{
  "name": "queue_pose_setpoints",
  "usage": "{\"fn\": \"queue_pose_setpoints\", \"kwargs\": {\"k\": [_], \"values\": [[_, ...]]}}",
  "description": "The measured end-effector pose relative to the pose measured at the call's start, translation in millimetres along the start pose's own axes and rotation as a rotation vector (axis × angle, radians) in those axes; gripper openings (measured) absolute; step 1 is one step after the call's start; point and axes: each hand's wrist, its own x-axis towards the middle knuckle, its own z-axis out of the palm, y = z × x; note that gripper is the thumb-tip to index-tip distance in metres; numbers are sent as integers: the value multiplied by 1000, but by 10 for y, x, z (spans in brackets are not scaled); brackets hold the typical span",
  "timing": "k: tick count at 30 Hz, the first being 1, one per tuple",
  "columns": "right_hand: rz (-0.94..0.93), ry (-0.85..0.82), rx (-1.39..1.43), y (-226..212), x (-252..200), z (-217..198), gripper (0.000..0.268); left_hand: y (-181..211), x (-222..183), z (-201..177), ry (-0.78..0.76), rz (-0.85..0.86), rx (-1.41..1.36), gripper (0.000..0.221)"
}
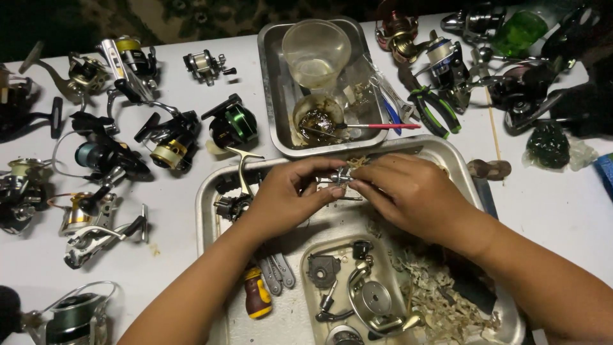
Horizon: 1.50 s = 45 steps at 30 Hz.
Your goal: The person is assembling various internal parts of a fishing reel, including gears and pins, on a metal tray.
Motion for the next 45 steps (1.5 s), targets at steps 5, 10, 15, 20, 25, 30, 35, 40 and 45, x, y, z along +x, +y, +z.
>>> {"fn": "queue_pose_setpoints", "kwargs": {"k": [5,10,15,20,25,30,35,40,45], "values": [[119,-130,-57,49,14,91,11,-6,4,-42,33,20,80,41],[212,-194,77,149,47,10,24,-86,79,-74,31,-120,-264,47],[211,-314,27,55,135,-10,47,-406,226,-16,55,-142,-963,31],[176,-105,60,31,200,186,13,-405,206,25,110,-73,-987,42],[233,-93,183,89,204,55,30,-520,219,23,99,-73,-1030,43],[394,40,71,443,-87,-256,17,-438,142,-10,154,-105,-911,48],[575,-192,-93,458,-292,-733,23,-264,127,-128,124,-186,-837,51],[484,-111,-331,655,-849,-737,9,-256,122,-135,136,-212,-721,48],[243,-364,-352,591,-1289,-576,32,-186,117,-138,117,-240,-650,48]]}}
